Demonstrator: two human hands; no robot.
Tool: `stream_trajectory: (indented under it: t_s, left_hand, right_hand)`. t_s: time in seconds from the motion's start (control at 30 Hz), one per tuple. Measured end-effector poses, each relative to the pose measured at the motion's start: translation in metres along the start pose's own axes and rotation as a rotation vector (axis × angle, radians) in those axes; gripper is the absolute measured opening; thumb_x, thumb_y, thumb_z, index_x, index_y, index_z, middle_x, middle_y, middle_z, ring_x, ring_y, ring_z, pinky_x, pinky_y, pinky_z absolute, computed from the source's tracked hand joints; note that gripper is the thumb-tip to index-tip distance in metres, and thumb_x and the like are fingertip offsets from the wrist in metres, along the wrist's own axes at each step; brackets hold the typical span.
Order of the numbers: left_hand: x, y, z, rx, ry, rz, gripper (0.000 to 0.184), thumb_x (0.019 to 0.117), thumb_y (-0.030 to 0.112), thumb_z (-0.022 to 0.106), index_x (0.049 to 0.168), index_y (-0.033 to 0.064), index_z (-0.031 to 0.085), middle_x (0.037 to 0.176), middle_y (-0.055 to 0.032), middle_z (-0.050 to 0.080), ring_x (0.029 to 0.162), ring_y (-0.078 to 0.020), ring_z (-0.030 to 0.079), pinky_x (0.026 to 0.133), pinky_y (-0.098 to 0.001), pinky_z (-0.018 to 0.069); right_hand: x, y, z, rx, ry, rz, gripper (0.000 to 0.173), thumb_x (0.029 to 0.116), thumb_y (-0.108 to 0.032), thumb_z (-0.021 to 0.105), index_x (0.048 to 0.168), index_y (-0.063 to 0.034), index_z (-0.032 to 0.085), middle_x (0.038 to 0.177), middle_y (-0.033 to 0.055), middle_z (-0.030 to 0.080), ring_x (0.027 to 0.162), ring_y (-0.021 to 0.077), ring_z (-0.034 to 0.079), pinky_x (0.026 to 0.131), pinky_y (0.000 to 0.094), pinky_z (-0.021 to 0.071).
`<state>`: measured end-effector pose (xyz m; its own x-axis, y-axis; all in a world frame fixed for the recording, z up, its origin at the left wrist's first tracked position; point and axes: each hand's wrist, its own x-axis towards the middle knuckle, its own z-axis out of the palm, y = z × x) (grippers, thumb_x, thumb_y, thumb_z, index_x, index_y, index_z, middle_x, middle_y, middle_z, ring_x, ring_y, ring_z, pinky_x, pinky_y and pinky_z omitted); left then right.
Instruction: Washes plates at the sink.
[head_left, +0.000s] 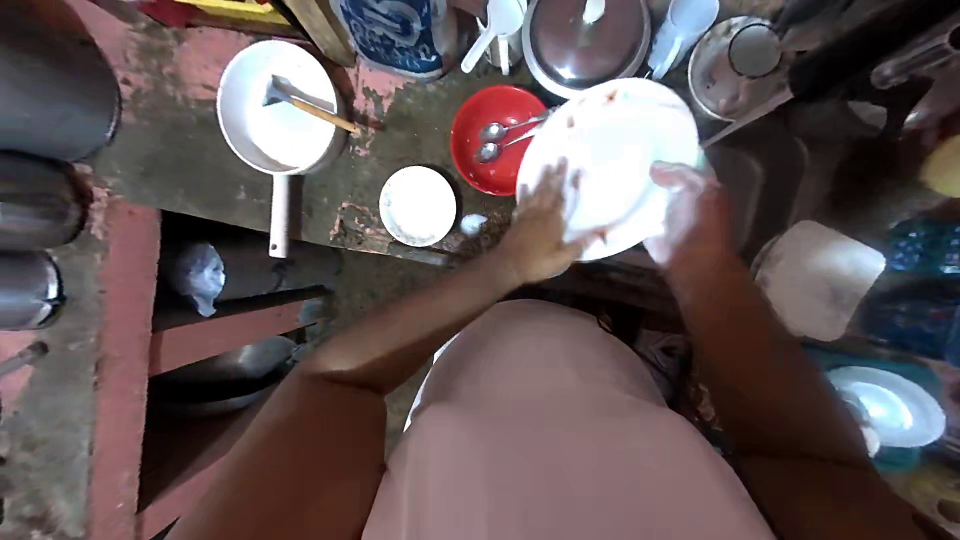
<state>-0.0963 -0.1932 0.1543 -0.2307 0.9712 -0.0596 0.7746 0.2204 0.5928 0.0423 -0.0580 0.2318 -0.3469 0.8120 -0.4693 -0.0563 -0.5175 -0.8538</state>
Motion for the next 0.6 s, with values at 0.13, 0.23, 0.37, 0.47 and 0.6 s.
stream_trajectory:
  t_s: [0.13,0.23,0.37,0.47,0.6]
  left_hand:
    - [0.001,0.010,-0.012,-0.090,0.004,0.362,0.071,0.0947,0.028,0.068,0.158,0.0099,0.042,0.169,-0.0084,0.029,0.158,-0.0309,0.020,0.128,-0.0549,0.0200]
    - [-0.004,0.017,-0.027,-0.385,0.226,0.393,0.046,0.0972,0.002,0.055,0.142,-0.0063,0.056,0.154,-0.0179,0.051,0.148,-0.0303,0.043,0.125,-0.0433,0.0342]
    - [-0.029,0.030,-0.050,-0.638,0.302,0.215,0.039,0.1023,0.009,0.053,0.136,-0.0103,0.058,0.125,-0.0223,0.068,0.116,-0.0215,0.067,0.105,-0.0371,0.0533]
    - [-0.031,0.018,-0.072,-0.832,0.303,0.155,0.037,0.1043,0.008,0.050,0.135,-0.0103,0.057,0.116,-0.0175,0.071,0.105,-0.0146,0.070,0.097,-0.0340,0.0573]
    - [-0.033,-0.012,-0.096,-0.949,0.274,0.048,0.039,0.1103,0.017,0.043,0.138,-0.0069,0.055,0.116,-0.0130,0.071,0.104,-0.0114,0.069,0.097,-0.0340,0.0582]
  right_hand:
    - [-0.017,-0.010,0.023,0.038,0.031,-0.145,0.033,0.1067,-0.025,0.049,0.133,-0.0059,0.057,0.121,0.0103,0.068,0.113,0.0213,0.068,0.096,0.0459,0.0584]
    - [-0.038,0.015,0.054,-0.225,-0.081,-0.479,0.051,0.1132,-0.035,0.027,0.149,0.0010,0.034,0.129,0.0054,0.061,0.119,0.0070,0.061,0.106,0.0310,0.0520]
    - [0.012,0.013,0.071,-0.338,-0.015,-0.624,0.040,0.1112,-0.019,0.034,0.142,0.0044,0.043,0.121,0.0092,0.062,0.106,0.0068,0.063,0.094,0.0281,0.0548]
    - [0.013,0.019,0.093,-0.413,-0.073,-0.770,0.056,0.1096,-0.025,0.040,0.154,0.0078,0.029,0.147,0.0179,0.050,0.133,0.0108,0.051,0.114,0.0273,0.0418]
    - [-0.006,0.051,0.122,-0.616,-0.146,-0.775,0.060,0.0976,-0.023,0.058,0.144,0.0114,0.043,0.140,0.0244,0.055,0.130,0.0184,0.055,0.111,0.0318,0.0452]
